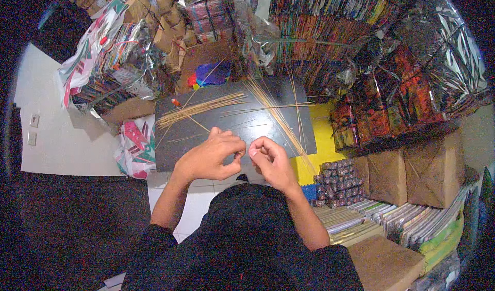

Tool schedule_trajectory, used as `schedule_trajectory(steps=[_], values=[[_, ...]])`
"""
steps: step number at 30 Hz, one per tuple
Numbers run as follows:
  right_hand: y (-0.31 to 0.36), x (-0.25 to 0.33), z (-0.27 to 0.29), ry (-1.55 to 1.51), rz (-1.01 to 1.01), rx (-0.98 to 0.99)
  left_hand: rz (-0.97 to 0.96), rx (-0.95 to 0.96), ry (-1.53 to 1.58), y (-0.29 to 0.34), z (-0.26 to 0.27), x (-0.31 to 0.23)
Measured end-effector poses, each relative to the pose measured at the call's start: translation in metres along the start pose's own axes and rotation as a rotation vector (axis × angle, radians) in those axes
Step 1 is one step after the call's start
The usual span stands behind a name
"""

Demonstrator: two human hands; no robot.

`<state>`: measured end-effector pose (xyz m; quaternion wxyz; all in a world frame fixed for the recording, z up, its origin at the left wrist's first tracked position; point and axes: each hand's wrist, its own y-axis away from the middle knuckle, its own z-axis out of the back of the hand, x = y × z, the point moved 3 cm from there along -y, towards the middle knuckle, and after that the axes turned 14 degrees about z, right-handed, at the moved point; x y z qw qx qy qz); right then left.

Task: The person sits on the floor at a low table and assembles thin bamboo sticks into cross-shaped frames. They align the sticks, tie them together at the intersection with a small piece of string, and then bend the sticks to form a curved structure. The person repeats this process with multiple sets of sticks throughout the video.

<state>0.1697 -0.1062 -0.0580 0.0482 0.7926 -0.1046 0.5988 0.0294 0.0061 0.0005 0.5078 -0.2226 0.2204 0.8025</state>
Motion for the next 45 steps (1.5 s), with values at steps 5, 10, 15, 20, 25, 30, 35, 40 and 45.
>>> schedule_trajectory(steps=[5, 10, 15, 20, 25, 30, 35, 40, 45], values=[[0.001, -0.002, -0.009, 0.214, 0.083, -0.025, 0.0, -0.064, 0.001, 0.001, -0.003, 0.003], [0.004, -0.007, -0.008, 0.281, 0.104, -0.116, 0.032, 0.038, -0.075, -0.006, -0.003, 0.0], [0.012, -0.015, 0.003, 0.224, 0.058, -0.278, -0.03, -0.229, -0.006, -0.006, -0.003, 0.007], [0.025, -0.019, 0.018, 0.216, -0.013, -0.349, 0.113, -0.597, 0.084, 0.004, 0.004, 0.039], [0.034, -0.027, 0.023, 0.17, -0.002, -0.362, 0.568, -0.619, 0.926, 0.011, -0.035, 0.117], [0.04, -0.027, 0.024, 0.137, -0.067, -0.338, 0.769, -0.455, 1.661, -0.009, -0.067, 0.169], [0.047, -0.037, 0.03, 0.281, -0.131, -0.255, 0.625, -0.588, 1.732, -0.029, -0.048, 0.19], [0.052, -0.049, 0.031, 0.43, -0.131, -0.09, 0.528, -0.551, 1.561, -0.037, -0.018, 0.184], [0.049, -0.018, 0.03, 0.878, -0.135, 0.186, 0.497, -0.481, 1.448, -0.039, 0.003, 0.165]])
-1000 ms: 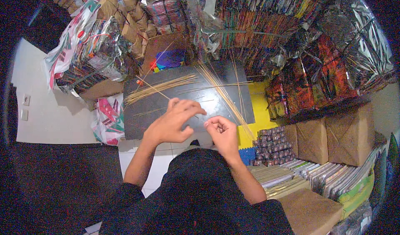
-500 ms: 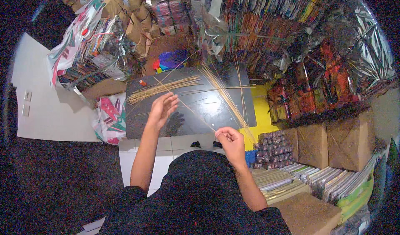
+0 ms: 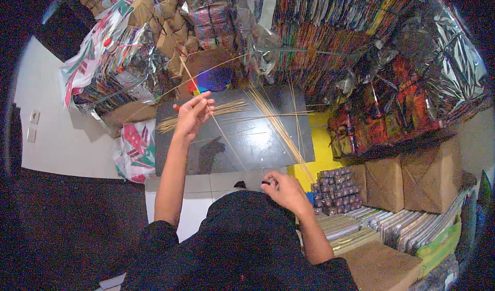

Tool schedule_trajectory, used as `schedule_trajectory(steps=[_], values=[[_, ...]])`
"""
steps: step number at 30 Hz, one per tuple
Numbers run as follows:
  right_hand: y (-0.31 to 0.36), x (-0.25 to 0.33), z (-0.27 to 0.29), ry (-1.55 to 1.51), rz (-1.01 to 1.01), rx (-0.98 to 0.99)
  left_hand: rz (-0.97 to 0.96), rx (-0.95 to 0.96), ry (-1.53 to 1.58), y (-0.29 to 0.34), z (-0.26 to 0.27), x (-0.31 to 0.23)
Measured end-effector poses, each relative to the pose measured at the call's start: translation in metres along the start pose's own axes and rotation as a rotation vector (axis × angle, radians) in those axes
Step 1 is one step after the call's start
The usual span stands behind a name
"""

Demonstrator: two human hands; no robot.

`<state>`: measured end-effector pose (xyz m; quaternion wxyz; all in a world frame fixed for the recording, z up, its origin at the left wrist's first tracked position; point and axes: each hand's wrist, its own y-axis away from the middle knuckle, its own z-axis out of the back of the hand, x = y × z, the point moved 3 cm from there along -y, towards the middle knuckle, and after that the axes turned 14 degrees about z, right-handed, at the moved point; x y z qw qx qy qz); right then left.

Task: The person sits on the floor at a low table and assembles thin bamboo sticks into cross-shaped frames. They align the sticks, tie them together at the intersection with a small piece of string, and then bend the sticks to form a curved structure. The person repeats this process with multiple sets of sticks throughout the video.

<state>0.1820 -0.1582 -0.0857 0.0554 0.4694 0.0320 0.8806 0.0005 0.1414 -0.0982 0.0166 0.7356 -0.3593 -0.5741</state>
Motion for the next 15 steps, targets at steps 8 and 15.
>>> schedule_trajectory(steps=[8, 15], values=[[-0.026, 0.034, 0.033, 0.332, 0.24, 0.209, -0.031, 0.134, -0.212, 0.012, -0.026, -0.003], [-0.057, 0.073, 0.043, 0.517, 0.527, 0.198, -0.036, 0.276, -0.247, 0.025, -0.054, 0.0]])
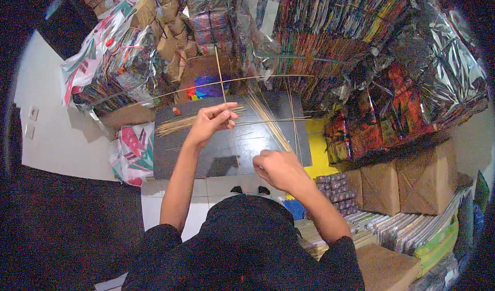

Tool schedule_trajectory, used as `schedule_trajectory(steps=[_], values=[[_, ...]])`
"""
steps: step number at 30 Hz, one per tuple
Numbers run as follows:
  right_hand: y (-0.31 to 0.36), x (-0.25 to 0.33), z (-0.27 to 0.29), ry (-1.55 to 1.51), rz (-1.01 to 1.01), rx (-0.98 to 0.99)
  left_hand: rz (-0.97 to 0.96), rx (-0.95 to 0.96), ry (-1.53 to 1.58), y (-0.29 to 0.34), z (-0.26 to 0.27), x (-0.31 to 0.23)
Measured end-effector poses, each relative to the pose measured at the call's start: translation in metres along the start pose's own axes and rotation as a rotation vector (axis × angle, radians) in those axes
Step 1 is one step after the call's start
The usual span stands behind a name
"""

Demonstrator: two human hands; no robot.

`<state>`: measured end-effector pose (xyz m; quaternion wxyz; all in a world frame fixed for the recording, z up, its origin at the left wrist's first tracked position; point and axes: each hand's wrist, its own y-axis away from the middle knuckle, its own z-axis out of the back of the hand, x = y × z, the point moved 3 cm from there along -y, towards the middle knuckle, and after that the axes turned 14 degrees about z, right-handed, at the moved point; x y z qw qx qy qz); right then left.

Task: The person sits on the floor at a low table and assembles thin bamboo sticks into cross-shaped frames. They align the sticks, tie them together at the intersection with a small piece of string, and then bend the sticks to form a curved structure. The person repeats this process with multiple sets of sticks throughout the video.

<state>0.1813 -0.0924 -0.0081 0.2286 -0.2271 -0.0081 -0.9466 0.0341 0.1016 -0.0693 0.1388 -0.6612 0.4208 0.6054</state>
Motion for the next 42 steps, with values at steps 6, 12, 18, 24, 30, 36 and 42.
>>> schedule_trajectory(steps=[6, 12, 18, 24, 30, 36, 42], values=[[-0.026, 0.0, 0.011, 0.15, 0.145, 0.009, -0.034, 0.058, -0.008, 0.003, -0.017, -0.004], [-0.043, -0.005, 0.041, 0.322, 0.229, -0.089, -0.046, 0.115, -0.072, 0.01, -0.036, -0.01], [-0.049, -0.015, 0.074, 0.421, 0.238, -0.202, -0.042, 0.157, -0.082, 0.014, -0.044, -0.011], [-0.05, -0.021, 0.089, 0.422, 0.214, -0.26, -0.004, 0.166, -0.112, 0.021, -0.049, -0.017], [-0.051, -0.021, 0.09, 0.42, 0.251, -0.307, -0.033, 0.167, -0.145, 0.024, -0.056, -0.018], [-0.051, -0.018, 0.088, 0.423, 0.255, -0.305, -0.07, 0.193, -0.158, 0.025, -0.06, -0.018], [-0.048, -0.022, 0.086, 0.417, 0.241, -0.312, -0.096, 0.193, -0.128, 0.026, -0.064, -0.017]])
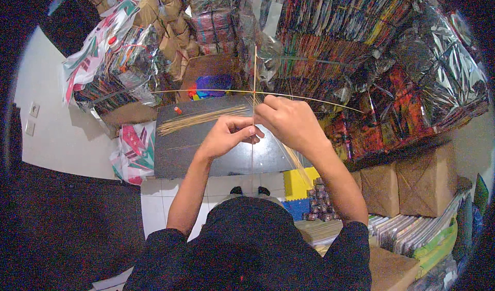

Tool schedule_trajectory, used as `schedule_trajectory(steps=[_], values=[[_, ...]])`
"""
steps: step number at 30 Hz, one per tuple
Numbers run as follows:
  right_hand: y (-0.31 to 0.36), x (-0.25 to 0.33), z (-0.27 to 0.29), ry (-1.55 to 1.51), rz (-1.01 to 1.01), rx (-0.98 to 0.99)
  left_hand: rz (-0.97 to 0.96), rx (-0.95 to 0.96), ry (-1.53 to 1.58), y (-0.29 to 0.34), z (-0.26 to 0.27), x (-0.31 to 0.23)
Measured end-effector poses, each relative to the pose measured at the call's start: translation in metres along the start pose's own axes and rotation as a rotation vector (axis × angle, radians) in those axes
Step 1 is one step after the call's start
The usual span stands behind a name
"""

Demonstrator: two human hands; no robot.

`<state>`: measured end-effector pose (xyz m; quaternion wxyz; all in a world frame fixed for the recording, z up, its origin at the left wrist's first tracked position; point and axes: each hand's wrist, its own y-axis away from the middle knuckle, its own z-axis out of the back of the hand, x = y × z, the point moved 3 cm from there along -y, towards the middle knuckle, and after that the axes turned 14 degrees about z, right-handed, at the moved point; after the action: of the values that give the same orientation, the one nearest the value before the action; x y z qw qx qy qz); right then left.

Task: The person sits on the floor at a low table and assembles thin bamboo sticks into cross-shaped frames. They align the sticks, tie them together at the intersection with a small piece of string, and then bend the sticks to form a curved structure. The person repeats this process with multiple sets of sticks throughout the video.

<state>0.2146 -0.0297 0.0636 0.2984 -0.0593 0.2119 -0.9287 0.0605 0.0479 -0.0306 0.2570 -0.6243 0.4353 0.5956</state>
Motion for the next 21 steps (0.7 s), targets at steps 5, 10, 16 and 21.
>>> schedule_trajectory(steps=[5, 10, 16, 21], values=[[-0.001, 0.002, 0.008, -0.022, 0.014, -0.018, 0.027, -0.022, -0.014, 0.001, 0.002, 0.002], [0.0, -0.001, 0.016, -0.021, 0.061, 0.006, 0.04, -0.011, 0.003, 0.004, 0.001, -0.001], [-0.002, -0.001, 0.017, -0.022, 0.026, -0.02, 0.045, -0.035, 0.013, 0.005, 0.003, 0.001], [-0.005, 0.004, 0.012, -0.024, -0.057, -0.094, 0.007, -0.041, 0.017, 0.005, 0.001, 0.0]])
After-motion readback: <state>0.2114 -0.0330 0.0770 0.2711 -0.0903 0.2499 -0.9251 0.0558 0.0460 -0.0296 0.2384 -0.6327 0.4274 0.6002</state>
